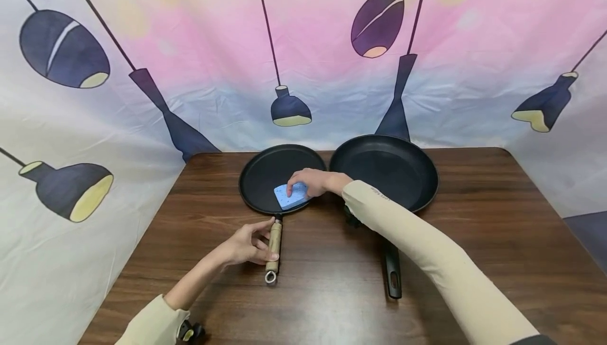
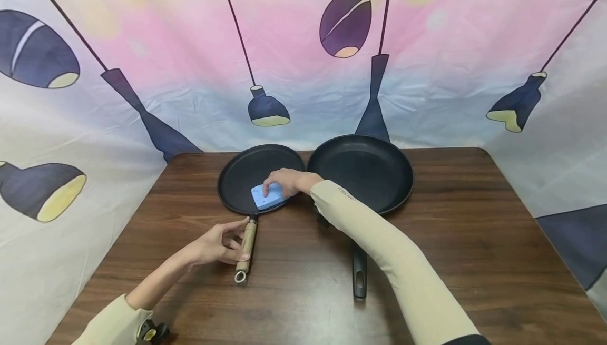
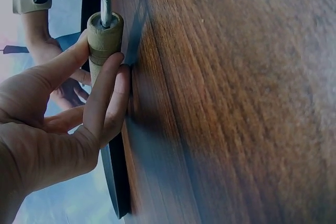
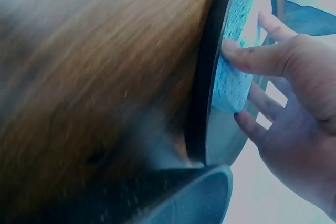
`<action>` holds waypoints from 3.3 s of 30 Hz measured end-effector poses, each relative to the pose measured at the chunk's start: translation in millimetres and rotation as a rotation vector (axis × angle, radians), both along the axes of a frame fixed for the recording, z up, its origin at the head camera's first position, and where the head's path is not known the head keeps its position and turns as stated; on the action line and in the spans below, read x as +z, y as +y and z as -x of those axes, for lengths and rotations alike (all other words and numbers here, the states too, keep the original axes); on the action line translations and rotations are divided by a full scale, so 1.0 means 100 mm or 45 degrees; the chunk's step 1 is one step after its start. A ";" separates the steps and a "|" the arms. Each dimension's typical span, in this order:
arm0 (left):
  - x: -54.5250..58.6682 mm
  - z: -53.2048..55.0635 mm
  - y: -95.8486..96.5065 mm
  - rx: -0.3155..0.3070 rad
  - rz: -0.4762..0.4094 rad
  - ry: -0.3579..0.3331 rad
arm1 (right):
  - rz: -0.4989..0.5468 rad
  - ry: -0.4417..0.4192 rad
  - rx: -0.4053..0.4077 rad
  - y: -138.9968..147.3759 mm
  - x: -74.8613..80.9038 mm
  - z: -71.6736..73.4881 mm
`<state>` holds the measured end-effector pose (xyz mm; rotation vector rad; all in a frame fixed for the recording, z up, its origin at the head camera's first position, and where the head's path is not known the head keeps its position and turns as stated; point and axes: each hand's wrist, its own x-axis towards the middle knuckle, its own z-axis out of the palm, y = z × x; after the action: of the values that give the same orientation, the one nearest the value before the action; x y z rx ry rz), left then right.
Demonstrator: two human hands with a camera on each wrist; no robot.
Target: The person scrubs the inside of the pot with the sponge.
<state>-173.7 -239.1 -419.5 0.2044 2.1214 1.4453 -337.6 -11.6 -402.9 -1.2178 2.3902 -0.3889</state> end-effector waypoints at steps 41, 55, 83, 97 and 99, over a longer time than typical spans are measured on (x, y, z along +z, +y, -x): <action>0.02 -0.01 0.01 -0.007 0.071 0.079 | -0.065 0.550 -0.727 -1.07 -0.40 0.40; 0.01 0.01 0.05 0.027 0.078 0.068 | -0.085 0.561 -0.769 -0.58 -0.41 0.50; 0.00 0.01 -0.02 0.001 0.081 0.069 | 0.069 0.345 -0.236 -0.59 -0.24 0.26; 0.00 -0.03 -0.02 0.018 0.069 0.060 | -0.222 0.489 -0.647 -0.35 -0.25 0.49; 0.02 -0.04 -0.04 0.016 0.060 0.057 | -0.236 0.507 -0.604 -0.38 -0.24 0.43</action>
<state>-169.6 -242.8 -417.9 0.2073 2.1937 1.4088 -380.8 -49.2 -427.1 -0.6839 2.9807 -0.0562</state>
